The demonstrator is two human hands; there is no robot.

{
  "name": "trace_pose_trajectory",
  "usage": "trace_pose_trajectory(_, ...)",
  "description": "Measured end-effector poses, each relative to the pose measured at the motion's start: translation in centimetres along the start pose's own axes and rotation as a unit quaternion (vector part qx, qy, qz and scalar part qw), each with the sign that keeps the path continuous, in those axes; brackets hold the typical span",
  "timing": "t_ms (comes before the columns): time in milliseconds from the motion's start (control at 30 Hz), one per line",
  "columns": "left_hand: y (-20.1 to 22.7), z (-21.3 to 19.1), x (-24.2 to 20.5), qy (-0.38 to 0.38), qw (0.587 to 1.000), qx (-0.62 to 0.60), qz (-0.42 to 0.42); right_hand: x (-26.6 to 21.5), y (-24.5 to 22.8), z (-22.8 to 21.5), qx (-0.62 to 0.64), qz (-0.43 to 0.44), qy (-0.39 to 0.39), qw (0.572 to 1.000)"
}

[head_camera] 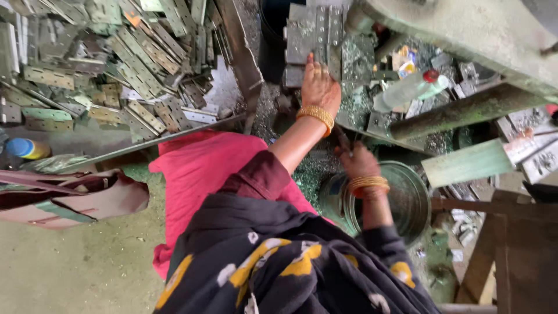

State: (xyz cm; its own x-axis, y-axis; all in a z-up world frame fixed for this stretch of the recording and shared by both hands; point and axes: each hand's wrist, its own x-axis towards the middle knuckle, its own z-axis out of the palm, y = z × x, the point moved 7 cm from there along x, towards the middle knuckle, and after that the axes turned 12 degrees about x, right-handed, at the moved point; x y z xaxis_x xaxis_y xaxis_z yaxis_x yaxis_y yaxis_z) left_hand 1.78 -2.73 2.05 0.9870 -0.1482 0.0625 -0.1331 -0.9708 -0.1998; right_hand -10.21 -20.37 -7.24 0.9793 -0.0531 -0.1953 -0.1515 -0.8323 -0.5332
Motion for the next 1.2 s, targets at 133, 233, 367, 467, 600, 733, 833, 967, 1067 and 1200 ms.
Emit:
trace_pose_trajectory(133, -0.2, -0.4, 0.1, 0.043, 0.999, -0.009, -0.002, 0.0, 2.6, 2.5, 0.030, -0.013, 0.021, 0.999)
trace_pose_trajectory(233, -0.1, 0.7, -1.0, -0.002, 1.000, -0.015, 0.012, 0.0, 4.2, 3.0, 0.040, -0.009, 0.010, 0.999)
trace_pose_trajectory(367, -0.5, 0.4, -1.1, 0.048, 0.999, 0.018, 0.003, 0.7, 4.3, 3.4, 0.053, 0.002, 0.004, 0.999)
trace_pose_trajectory(467, -0.2, 0.6, -1.6, 0.035, 0.999, -0.038, -0.016, -0.6, 4.6, 3.6, 0.095, 0.002, 0.028, 0.995)
trace_pose_trajectory(600, -2.4, 0.0, -1.5, 0.076, 0.993, -0.088, -0.012, -0.2, 2.7, 4.1, 0.172, -0.028, -0.015, 0.985)
trace_pose_trajectory(733, -1.8, 1.0, 0.2, 0.011, 0.999, -0.050, -0.005, 0.1, 3.1, 2.7, 0.094, 0.010, -0.010, 0.995)
trace_pose_trajectory(833, -1.1, 0.2, 0.9, 0.104, 0.993, 0.010, -0.060, -0.3, 3.8, 2.3, 0.070, 0.041, 0.013, 0.997)
trace_pose_trajectory(967, -0.9, 0.9, 1.5, 0.110, 0.992, -0.050, -0.042, 0.4, 3.1, 2.8, 0.095, -0.054, 0.013, 0.994)
trace_pose_trajectory(1067, -1.2, 2.3, 3.3, -0.002, 1.000, 0.016, 0.015, 1.3, 3.8, 3.5, 0.093, -0.035, -0.015, 0.995)
trace_pose_trajectory(1200, -2.1, 1.9, 3.5, -0.002, 1.000, 0.006, -0.030, -0.3, 3.9, 2.7, 0.113, -0.035, 0.029, 0.993)
